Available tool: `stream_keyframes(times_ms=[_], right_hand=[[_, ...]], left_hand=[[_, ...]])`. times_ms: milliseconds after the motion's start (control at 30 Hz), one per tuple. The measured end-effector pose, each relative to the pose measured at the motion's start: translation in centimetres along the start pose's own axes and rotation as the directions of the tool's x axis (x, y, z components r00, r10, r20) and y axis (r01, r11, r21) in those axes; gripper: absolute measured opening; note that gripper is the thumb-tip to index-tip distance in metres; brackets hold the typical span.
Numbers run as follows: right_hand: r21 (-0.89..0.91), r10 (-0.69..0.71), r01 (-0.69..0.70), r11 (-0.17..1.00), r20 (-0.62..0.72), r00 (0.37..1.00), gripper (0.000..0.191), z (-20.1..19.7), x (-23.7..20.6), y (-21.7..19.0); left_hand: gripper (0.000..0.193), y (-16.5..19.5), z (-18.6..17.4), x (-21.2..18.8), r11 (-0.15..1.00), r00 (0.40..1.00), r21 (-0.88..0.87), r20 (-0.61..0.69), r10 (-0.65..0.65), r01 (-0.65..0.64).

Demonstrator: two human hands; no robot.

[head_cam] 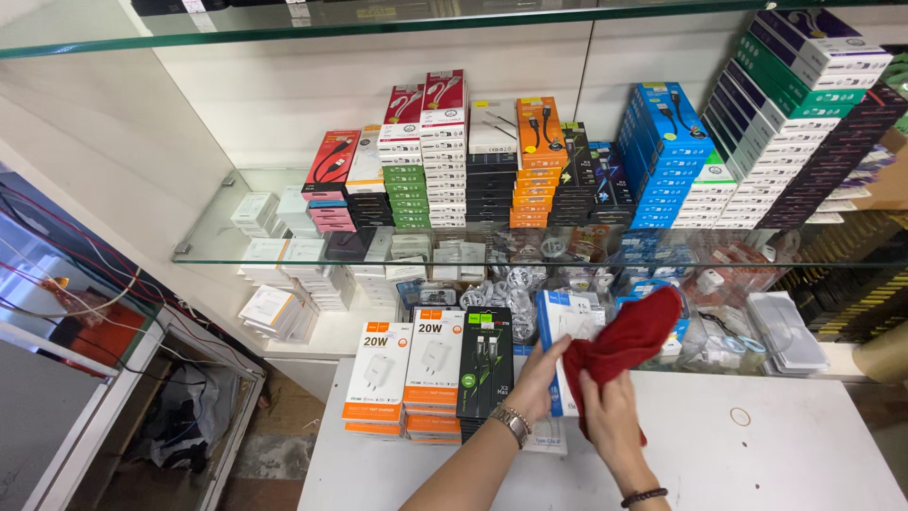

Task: The person wipes retail product boxes, including charger and cable packaging, with a red cloth and stacks them neatly on a glass display shelf. They pick up boxes one at a time, wipe each surface, and arrange them in rows with other boxed accessories on the shelf.

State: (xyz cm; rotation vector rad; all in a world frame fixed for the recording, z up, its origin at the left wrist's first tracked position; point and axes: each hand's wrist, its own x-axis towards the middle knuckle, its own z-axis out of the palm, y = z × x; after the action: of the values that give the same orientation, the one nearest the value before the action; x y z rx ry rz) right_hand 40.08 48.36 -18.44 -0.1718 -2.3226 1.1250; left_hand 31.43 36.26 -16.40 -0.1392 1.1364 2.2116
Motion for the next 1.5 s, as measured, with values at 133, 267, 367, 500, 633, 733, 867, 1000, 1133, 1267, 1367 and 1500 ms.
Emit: stream_keyframes(times_ms=[133, 267, 367, 500, 633, 733, 867, 1000, 1133, 1267, 1367, 1500], right_hand=[[-0.216, -0.175, 0.171, 0.961, 0.000, 0.984, 0.047, 1.8, 0.1, 0.3], [0.041, 0.063, -0.059, 0.997, -0.079, 0.995, 0.039, 0.0, 4.7, 3.1], [0.590, 0.538, -0.493, 0.640, 0.114, 0.835, 0.046, -2.6, 7.2, 4.1], [0.662, 0.560, -0.608, 0.437, 0.329, 0.760, 0.044, -4.3, 7.0, 1.9], [0.712, 0.512, -0.621, 0.329, 0.418, 0.751, 0.045, -5.4, 6.9, -1.4], [0.854, 0.518, -0.441, 0.276, 0.255, 0.817, 0.046, -5.1, 7.0, -2.7], [0.932, 0.498, -0.295, 0.209, 0.158, 0.853, 0.042, -1.3, 5.2, -3.3], [0.438, 0.419, -0.402, 0.804, 0.062, 0.906, 0.057, 3.0, 0.8, -4.0], [0.309, 0.330, -0.373, 0.875, 0.181, 0.926, 0.052, 0.8, -0.9, -5.5], [0.267, 0.425, -0.489, 0.830, 0.264, 0.866, 0.054, -1.7, 2.7, -9.0], [0.340, 0.261, -0.378, 0.861, 0.342, 0.903, 0.056, 1.0, 5.6, -11.7], [-0.007, -0.111, 0.113, 0.994, 0.130, 0.985, 0.053, 3.2, 4.6, -12.4]], left_hand=[[0.056, -0.9, 0.2, -0.5, 0.998, 0.999, 0.038, 0.022, -0.049, 0.048], [0.050, -1.3, 0.6, -3.3, 0.897, 0.994, 0.437, 0.102, 0.027, -0.069], [0.049, -0.1, 0.7, -6.1, 0.801, 0.973, 0.577, 0.228, 0.029, -0.159], [0.046, 2.6, 1.3, -7.8, 0.298, 0.906, 0.862, 0.349, 0.240, -0.411], [0.046, 3.8, 2.1, -9.1, 0.147, 0.816, 0.830, 0.468, 0.340, -0.537], [0.043, 4.0, 2.4, -9.6, 0.210, 0.754, 0.757, 0.497, 0.430, -0.619], [0.048, 4.2, 2.1, -8.1, 0.581, 0.900, 0.704, 0.202, 0.387, -0.408], [0.046, 5.8, 0.4, -5.5, 0.735, 0.869, 0.510, 0.051, 0.492, -0.447], [0.056, 9.5, -3.2, -4.5, 0.889, 0.886, 0.186, -0.132, 0.444, -0.418], [0.076, 10.0, -4.3, -4.5, 0.946, 0.922, 0.074, -0.211, 0.323, -0.315], [0.070, 8.6, -3.2, -4.3, 0.926, 0.924, 0.054, -0.056, 0.377, -0.374], [0.065, 9.4, -2.7, -4.1, 0.866, 0.864, 0.011, -0.049, 0.500, -0.500]])
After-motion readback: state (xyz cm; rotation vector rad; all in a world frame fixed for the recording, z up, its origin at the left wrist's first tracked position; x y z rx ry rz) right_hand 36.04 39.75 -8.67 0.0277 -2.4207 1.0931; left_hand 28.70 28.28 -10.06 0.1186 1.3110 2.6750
